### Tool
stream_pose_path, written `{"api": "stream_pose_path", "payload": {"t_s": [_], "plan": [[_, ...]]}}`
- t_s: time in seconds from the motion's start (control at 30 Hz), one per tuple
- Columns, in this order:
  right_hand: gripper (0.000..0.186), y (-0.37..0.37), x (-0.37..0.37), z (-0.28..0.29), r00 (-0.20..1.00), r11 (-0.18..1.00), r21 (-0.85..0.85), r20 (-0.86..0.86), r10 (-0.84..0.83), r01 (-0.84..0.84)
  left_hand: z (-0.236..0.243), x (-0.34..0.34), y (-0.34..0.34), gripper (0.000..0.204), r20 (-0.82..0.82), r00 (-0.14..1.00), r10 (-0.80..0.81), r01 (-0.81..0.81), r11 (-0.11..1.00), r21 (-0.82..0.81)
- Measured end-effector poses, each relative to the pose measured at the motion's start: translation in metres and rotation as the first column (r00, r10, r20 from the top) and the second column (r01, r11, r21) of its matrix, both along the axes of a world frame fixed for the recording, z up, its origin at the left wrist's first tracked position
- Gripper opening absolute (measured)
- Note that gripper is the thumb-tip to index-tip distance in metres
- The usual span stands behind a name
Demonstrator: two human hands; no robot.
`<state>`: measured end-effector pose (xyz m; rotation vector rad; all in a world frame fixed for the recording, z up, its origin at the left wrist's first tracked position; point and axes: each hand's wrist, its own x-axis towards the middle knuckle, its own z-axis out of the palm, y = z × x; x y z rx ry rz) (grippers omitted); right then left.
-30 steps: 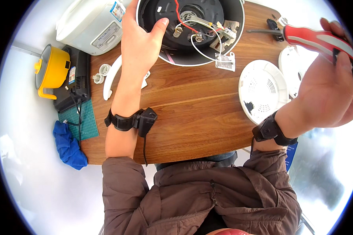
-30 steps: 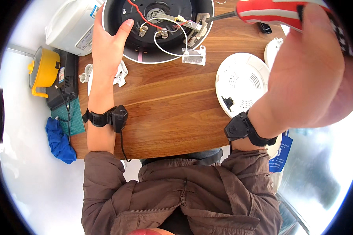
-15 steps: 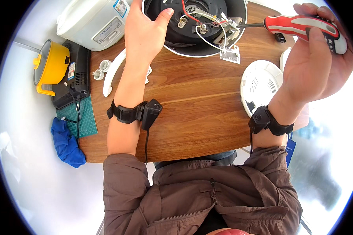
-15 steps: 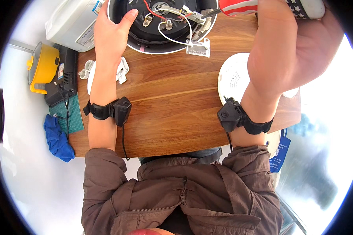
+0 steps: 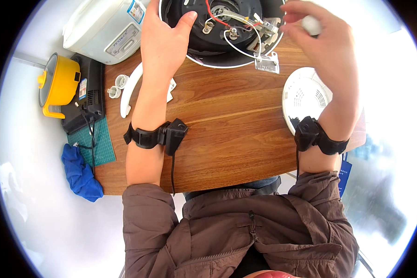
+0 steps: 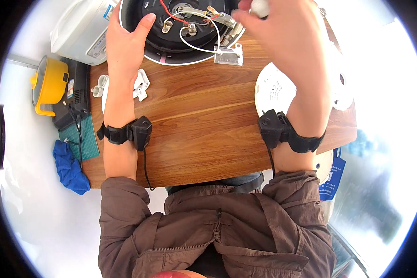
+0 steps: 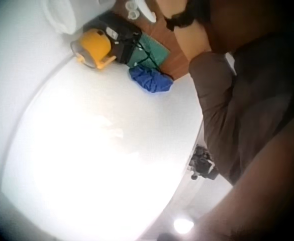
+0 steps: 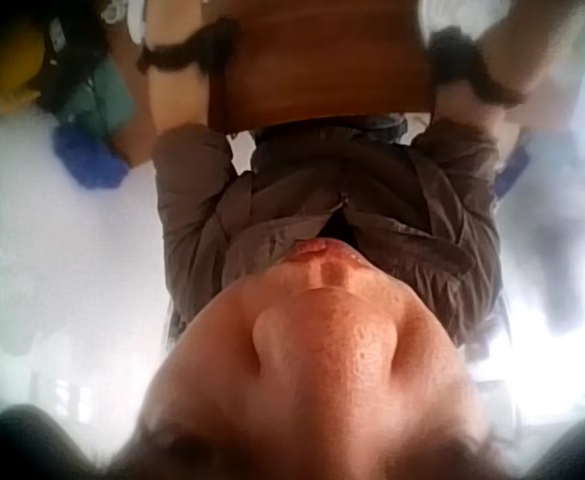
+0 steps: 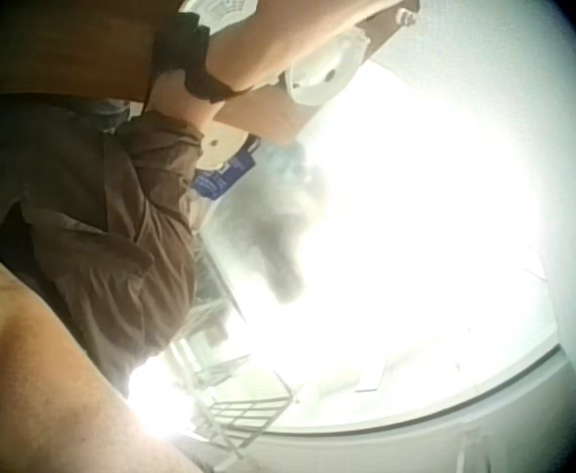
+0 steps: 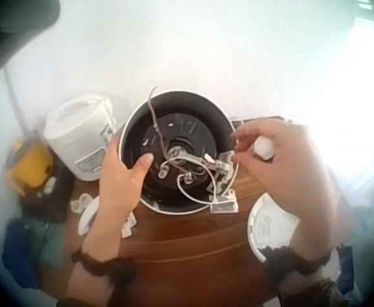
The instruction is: The person disassembles a white rice cooker using a screwdriver, removing the bottom cover and internal components. They then manipulate the internal wiring and heating element assembly.
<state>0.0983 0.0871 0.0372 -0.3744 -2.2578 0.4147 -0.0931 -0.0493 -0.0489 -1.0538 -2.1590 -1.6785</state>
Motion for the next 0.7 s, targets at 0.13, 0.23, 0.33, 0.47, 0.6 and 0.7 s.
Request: {"api": "stream_pose_path", "payload": {"t_s": [0.13,0.23,0.33,0.47,0.6,0.7], "plan": [[0.024,0.029,-0.007,0.001,0.918,0.990,-0.131,0.384,0.099,-0.052,0.003,0.002,-0.001,0.061,0.033,0.999,0.027,-0.026,0.999,-0.035],[0.022,0.036,-0.015,-0.014,0.928,0.986,-0.129,0.344,0.144,-0.105,0.002,0.002,-0.001,0.061,0.011,0.998,0.055,-0.054,0.997,-0.064],[0.020,0.012,-0.013,-0.003,0.937,0.995,-0.081,0.340,0.083,-0.059,0.000,0.001,-0.004,0.060,0.008,0.999,0.041,-0.040,0.998,-0.045],[0.017,0.005,-0.017,-0.004,0.927,0.995,-0.100,0.372,0.039,-0.002,-0.004,-0.001,-0.004,0.060,-0.009,0.999,0.044,-0.044,0.999,-0.005],[0.016,0.041,-0.019,-0.038,0.940,0.996,-0.092,0.336,0.051,-0.021,-0.005,-0.005,-0.005,0.060,-0.077,0.997,-0.002,0.003,1.000,0.011],[0.014,0.041,-0.021,-0.040,0.949,0.997,-0.064,0.311,0.060,-0.042,-0.003,-0.003,-0.004,0.058,-0.062,0.998,0.028,-0.026,0.999,0.041]]}}
